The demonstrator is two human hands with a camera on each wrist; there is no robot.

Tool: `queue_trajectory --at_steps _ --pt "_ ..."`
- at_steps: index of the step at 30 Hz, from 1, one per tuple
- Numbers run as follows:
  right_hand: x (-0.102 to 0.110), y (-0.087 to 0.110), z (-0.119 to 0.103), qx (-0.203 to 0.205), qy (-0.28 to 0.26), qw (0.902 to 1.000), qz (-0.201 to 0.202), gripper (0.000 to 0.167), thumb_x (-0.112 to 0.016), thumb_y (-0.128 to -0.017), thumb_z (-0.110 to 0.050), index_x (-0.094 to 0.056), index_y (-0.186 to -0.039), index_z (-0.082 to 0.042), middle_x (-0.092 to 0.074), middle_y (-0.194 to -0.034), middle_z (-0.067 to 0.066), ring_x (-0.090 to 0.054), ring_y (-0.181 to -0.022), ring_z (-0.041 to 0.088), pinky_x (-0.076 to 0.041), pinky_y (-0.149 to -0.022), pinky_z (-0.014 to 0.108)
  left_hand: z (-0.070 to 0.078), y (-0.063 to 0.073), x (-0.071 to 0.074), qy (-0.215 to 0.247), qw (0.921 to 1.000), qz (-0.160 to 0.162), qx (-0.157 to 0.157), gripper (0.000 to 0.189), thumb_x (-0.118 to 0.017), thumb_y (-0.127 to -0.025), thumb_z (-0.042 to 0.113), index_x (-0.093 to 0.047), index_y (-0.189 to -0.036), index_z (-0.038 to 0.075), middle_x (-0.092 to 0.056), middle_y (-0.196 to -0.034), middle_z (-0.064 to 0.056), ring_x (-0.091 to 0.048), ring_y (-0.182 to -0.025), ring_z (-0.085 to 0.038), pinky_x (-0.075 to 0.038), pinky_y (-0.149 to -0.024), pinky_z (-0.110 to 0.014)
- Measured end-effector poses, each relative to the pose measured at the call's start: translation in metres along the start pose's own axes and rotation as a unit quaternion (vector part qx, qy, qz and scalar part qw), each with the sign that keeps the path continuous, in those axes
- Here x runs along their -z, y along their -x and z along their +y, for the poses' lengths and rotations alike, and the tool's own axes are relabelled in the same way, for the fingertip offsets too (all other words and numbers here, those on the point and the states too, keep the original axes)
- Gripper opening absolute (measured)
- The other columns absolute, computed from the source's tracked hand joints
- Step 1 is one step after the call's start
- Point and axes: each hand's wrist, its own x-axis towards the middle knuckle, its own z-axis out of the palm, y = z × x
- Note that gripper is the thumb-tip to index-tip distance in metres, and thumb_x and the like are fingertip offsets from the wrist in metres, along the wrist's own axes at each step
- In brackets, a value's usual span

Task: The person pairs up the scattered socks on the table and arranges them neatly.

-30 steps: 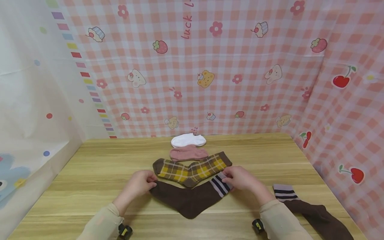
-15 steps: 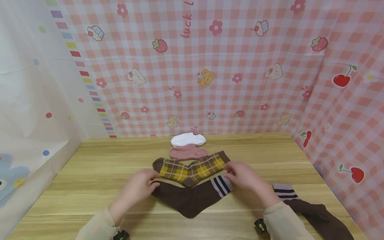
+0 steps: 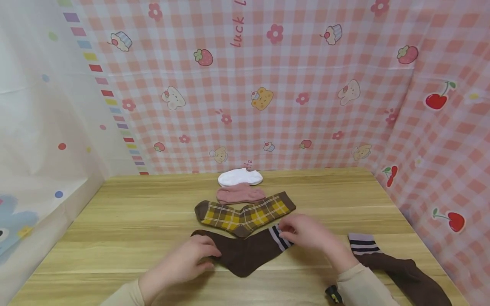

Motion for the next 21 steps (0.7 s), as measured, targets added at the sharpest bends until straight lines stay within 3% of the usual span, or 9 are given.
queue_trajectory --at_steps 3,9,13,21 --pt "-0.001 0.0 -0.002 0.017 0.007 0.9998 0.002 0.008 -0.069 -0.093 -0.012 -0.07 -0.1 -0.007 -0.065 -0.092 -0.007 -0.06 -0.082 0.006 -0.053 -0.069 0.029 0.003 0.001 -0.001 -0.016 0.9997 -0.017 -0.013 0.023 -0.081 -0.076 0.013 -0.076 -0.099 0.013 -0.064 -0.095 0.003 -0.058 -0.09 -0.015 -0.049 -0.083 -0.03" --pt "-0.005 0.002 -0.004 0.057 0.022 0.9981 -0.001 0.006 -0.071 -0.091 -0.01 -0.071 -0.097 -0.009 -0.065 -0.093 -0.003 -0.061 -0.084 0.012 -0.053 -0.072 0.032 0.004 0.004 -0.001 -0.028 0.9982 -0.053 -0.008 0.026 -0.082 -0.078 0.021 -0.076 -0.103 0.018 -0.062 -0.101 0.003 -0.056 -0.092 -0.017 -0.049 -0.078 -0.031" --pt "-0.008 0.004 0.0 0.041 0.021 0.9986 -0.027 0.007 -0.07 -0.092 -0.014 -0.073 -0.098 -0.012 -0.063 -0.094 -0.005 -0.059 -0.084 0.012 -0.052 -0.072 0.032 0.002 0.007 -0.001 -0.03 0.9971 -0.07 -0.009 0.027 -0.083 -0.078 0.024 -0.076 -0.104 0.021 -0.062 -0.104 0.003 -0.055 -0.094 -0.017 -0.05 -0.077 -0.032" --pt "-0.012 0.005 0.007 0.021 0.021 0.9988 -0.038 0.006 -0.07 -0.092 -0.016 -0.074 -0.097 -0.015 -0.061 -0.097 -0.005 -0.059 -0.085 0.012 -0.051 -0.073 0.032 -0.012 0.008 -0.006 0.0 0.9972 -0.058 -0.048 0.024 -0.082 -0.079 0.021 -0.077 -0.103 0.02 -0.063 -0.109 -0.001 -0.056 -0.101 -0.019 -0.048 -0.088 -0.032"
